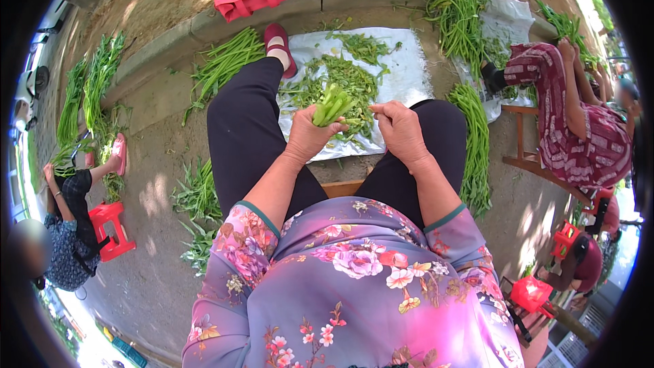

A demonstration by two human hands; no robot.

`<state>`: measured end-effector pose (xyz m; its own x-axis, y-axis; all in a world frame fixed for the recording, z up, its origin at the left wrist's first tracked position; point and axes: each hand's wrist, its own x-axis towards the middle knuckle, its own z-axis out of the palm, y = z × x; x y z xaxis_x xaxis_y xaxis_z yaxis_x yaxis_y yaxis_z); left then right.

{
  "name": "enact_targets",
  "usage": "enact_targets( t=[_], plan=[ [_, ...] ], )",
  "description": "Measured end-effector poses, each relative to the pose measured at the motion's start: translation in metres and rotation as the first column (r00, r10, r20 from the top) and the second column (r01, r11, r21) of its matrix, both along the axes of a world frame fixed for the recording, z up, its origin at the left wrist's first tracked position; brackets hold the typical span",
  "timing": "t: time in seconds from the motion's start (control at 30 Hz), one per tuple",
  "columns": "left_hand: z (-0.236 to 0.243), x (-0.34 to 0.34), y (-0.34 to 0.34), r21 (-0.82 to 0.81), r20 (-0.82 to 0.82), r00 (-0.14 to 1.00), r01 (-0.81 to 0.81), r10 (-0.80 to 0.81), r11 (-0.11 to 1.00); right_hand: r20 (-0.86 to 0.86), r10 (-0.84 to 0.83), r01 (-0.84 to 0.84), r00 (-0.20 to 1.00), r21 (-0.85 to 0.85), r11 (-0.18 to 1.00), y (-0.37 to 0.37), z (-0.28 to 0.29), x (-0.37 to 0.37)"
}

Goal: The person plucks leaves and tips from stems of water spinach by hand, discarding the stems onto a central sheet.

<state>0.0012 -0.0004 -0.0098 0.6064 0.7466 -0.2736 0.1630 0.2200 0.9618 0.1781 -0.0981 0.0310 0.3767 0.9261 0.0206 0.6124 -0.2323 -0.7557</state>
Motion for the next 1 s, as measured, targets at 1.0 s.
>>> enact_targets(
  t=[1.0],
  plan=[
    [-0.004, -0.003, -0.002, 0.277, -0.165, 0.984, 0.111, -0.066, 0.954, -0.097, 0.118, -0.123, 0.988, -0.042, 0.992, -0.001, 0.007, -0.010]
  ],
)
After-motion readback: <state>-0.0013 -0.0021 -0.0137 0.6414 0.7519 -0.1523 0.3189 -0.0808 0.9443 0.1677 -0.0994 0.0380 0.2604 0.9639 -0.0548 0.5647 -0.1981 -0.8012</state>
